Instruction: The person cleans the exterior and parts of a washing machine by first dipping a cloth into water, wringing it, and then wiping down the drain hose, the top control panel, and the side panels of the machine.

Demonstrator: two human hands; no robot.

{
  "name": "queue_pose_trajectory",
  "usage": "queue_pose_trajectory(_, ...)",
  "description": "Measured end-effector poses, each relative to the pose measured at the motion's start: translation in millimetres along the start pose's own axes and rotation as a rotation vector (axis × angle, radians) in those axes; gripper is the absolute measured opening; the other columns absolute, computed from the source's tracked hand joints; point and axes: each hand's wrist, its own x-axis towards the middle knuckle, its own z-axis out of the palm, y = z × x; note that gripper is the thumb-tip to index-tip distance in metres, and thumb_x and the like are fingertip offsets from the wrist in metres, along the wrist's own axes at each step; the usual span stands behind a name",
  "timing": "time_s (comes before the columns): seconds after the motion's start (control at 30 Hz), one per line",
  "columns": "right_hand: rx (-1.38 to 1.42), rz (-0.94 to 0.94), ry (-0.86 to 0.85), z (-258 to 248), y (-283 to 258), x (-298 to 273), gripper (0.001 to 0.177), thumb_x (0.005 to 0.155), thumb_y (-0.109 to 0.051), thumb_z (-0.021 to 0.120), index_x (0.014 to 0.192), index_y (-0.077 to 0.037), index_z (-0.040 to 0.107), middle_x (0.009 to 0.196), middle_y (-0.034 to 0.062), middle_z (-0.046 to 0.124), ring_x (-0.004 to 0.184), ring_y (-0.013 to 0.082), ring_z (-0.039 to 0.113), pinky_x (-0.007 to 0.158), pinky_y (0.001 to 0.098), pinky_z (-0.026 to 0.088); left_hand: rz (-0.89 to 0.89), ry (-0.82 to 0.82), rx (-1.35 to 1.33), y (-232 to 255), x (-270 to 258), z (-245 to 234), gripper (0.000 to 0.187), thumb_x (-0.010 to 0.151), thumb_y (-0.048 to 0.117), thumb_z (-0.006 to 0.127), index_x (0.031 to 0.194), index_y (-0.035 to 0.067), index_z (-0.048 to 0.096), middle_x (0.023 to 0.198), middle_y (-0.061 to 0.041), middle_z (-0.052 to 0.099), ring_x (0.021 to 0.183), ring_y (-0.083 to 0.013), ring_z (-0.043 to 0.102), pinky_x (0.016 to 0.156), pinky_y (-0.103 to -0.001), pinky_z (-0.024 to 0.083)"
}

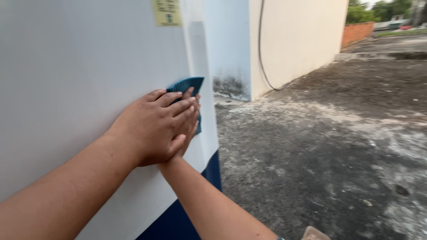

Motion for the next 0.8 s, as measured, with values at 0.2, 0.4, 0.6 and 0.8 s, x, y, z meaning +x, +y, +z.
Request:
queue_pose_trajectory(0.2,-0.071,-0.048,0.028,8.5,-45.0,-31.3,0.080,0.106,-0.049,0.043,0.167,-0.010,0.008,0.173,0.0204,0.007,0.162,0.0359,0.009,0.126,0.0554,0.014,-0.031,0.179,-0.020,-12.3,-61.2,-12.3,0.074,0.087,0.046,0.042,0.154,0.015,0.041,0.158,-0.005,0.041,0.146,-0.0263,0.034,0.115,-0.045,0.021)
queue_pose_trajectory(0.4,-0.240,-0.327,0.037,2.7,-99.9,-75.7,0.078,0.108,-0.049,0.041,0.167,-0.010,0.008,0.174,0.0220,0.006,0.162,0.0381,0.008,0.125,0.0585,0.014,-0.120,0.386,-0.009,-28.9,-145.1,-23.6,0.071,0.090,0.049,0.044,0.147,0.008,0.047,0.155,-0.009,0.045,0.147,-0.0253,0.035,0.119,-0.046,0.024)
queue_pose_trajectory(0.6,-0.278,-0.706,0.058,6.2,-165.1,-140.9,0.073,0.108,-0.052,0.041,0.167,-0.014,0.022,0.175,0.0206,0.014,0.165,0.0393,0.014,0.130,0.0660,0.018,-0.368,0.511,-0.022,-31.8,-249.7,-41.2,0.071,0.098,0.049,0.044,0.154,0.005,0.045,0.162,-0.013,0.041,0.150,-0.0272,0.035,0.122,-0.048,0.027)
queue_pose_trajectory(0.8,-0.241,-0.995,0.005,16.5,-207.8,-178.0,0.068,0.110,-0.052,0.040,0.166,-0.015,0.030,0.174,0.0205,0.021,0.165,0.0387,0.017,0.133,0.0664,0.016,-0.544,0.584,-0.079,-36.0,-309.5,-48.7,0.077,0.104,0.057,0.035,0.156,0.001,0.038,0.165,-0.015,0.033,0.155,-0.0326,0.025,0.125,-0.052,0.013)
